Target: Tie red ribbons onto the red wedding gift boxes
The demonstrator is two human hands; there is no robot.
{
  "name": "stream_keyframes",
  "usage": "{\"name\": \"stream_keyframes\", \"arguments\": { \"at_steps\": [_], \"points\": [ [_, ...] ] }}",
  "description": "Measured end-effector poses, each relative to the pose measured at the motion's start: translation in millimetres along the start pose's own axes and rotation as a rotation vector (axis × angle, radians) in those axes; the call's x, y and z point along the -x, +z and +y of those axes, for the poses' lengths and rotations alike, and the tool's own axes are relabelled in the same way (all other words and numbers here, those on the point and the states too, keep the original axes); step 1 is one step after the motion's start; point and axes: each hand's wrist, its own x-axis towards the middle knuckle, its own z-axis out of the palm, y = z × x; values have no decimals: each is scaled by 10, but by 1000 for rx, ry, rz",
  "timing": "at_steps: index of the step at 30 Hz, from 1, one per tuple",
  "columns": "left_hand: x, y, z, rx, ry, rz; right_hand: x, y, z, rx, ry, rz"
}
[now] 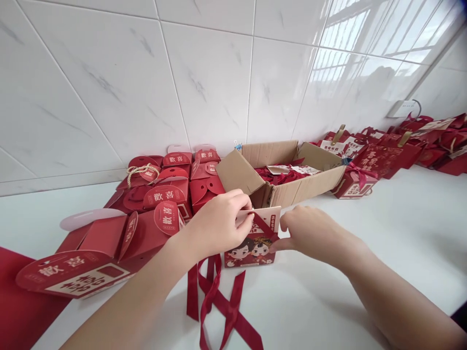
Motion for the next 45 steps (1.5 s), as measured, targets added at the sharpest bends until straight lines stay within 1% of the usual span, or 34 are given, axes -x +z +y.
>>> {"name": "stream_keyframes", "arguments": {
  "at_steps": [3, 5, 7, 12, 17, 19, 22, 25, 28, 30, 32, 34, 37, 41, 45],
  "points": [
    [1, 7, -1, 2, 1, 1, -12, -6, -43, -3, 12, -4],
    [2, 11, 6, 0, 6, -4, 11, -37, 11, -23, 22, 1],
    [4, 13, 18, -8, 16, -12, 54, -69, 111, -62, 16, 38],
    [13, 3, 45, -24, 51, -33, 180, -115, 364, -181, -57, 241],
    [21, 19, 84, 0, 37, -49, 257, -155, 509, -281, -167, 506],
    [25, 42, 111, 30, 18, -55, 268, -167, 560, -283, -202, 548],
    [27, 90, 141, 61, 16, -44, 260, -183, 600, -222, -243, 567],
    [27, 128, 128, 68, 93, -19, 213, -208, 560, -170, -312, 649],
    [29, 130, 82, 42, 215, -23, 136, -228, 484, -198, -399, 779],
    [29, 110, 51, 9, 287, -35, 85, -224, 452, -217, -441, 829],
    [28, 81, 30, -20, 341, -46, 42, -207, 436, -243, -485, 827],
    [26, 51, 17, -42, 378, -61, 2, -178, 420, -298, -543, 765],
    [21, 9, 6, -63, 412, -85, -70, -118, 366, -457, -595, 662],
    [18, -30, -15, -62, 423, -138, -175, -38, 261, -737, -544, 528],
    [19, -51, -38, -91, 411, -143, -205, -15, 206, -982, -466, 384]
  ]
}}
